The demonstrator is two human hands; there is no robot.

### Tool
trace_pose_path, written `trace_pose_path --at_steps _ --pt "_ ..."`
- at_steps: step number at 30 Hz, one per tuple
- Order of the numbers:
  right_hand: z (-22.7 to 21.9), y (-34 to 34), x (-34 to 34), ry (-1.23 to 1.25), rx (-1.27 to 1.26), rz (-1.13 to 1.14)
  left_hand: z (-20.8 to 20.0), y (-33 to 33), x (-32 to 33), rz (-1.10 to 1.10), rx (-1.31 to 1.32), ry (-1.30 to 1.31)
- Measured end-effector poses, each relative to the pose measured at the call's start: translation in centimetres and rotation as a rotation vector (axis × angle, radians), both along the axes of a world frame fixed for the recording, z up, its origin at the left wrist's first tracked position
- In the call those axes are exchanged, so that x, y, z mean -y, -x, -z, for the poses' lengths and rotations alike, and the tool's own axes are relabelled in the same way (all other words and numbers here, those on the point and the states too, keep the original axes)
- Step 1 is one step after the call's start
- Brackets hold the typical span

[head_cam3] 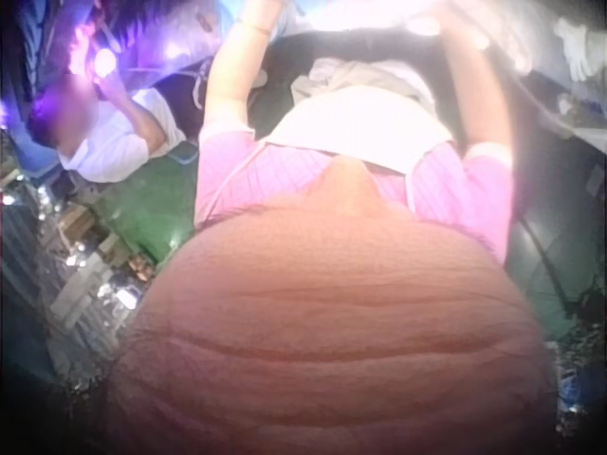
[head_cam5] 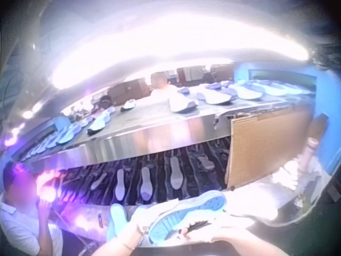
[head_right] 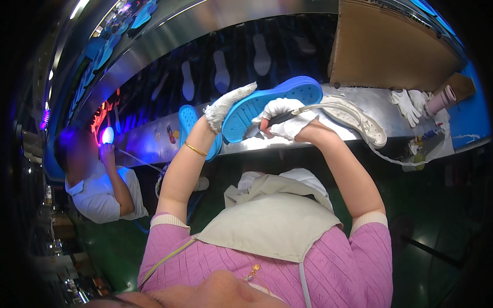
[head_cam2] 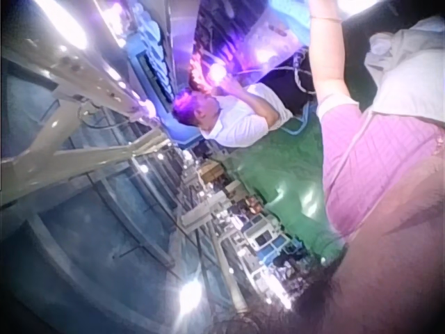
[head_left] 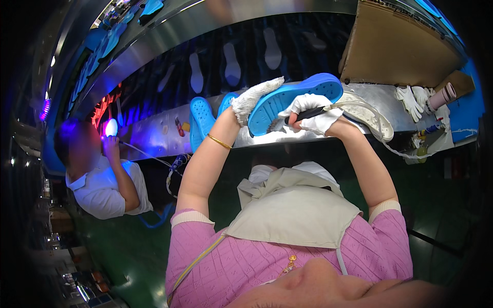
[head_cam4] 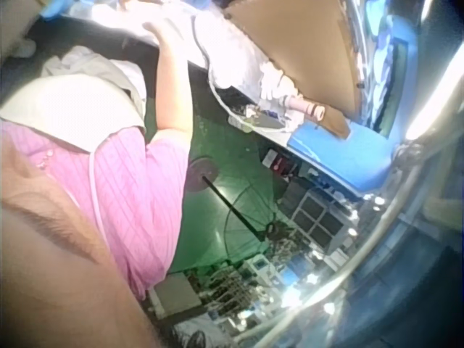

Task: The person applies adhesive to shoe soles using a brush tool and places the coated soles onto an overhead conveyor belt.

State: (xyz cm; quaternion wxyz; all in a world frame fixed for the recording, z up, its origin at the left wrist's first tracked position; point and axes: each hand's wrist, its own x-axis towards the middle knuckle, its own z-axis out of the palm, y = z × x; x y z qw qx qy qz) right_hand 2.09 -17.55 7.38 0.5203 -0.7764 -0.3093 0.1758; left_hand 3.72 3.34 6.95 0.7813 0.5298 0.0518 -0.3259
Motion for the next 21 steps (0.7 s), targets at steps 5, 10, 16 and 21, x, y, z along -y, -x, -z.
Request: trace_pose_path --at_steps 5,10,16,21 --pt "-0.8 -0.4 2.8 0.015 -0.182 0.025 -0.1 0.8 0.1 -0.040 -0.020 0.014" --pt "2.6 2.9 0.8 -0.516 -0.011 0.132 2.2 1.5 1.4 -0.179 0.040 0.424" --pt "2.0 6.3 -0.5 -0.436 -0.479 0.016 3.4 3.2 1.6 -0.227 0.103 0.751" --pt "3.8 4.2 -1.3 -0.674 0.037 0.318 4.3 3.7 2.1 -0.333 0.114 0.863"
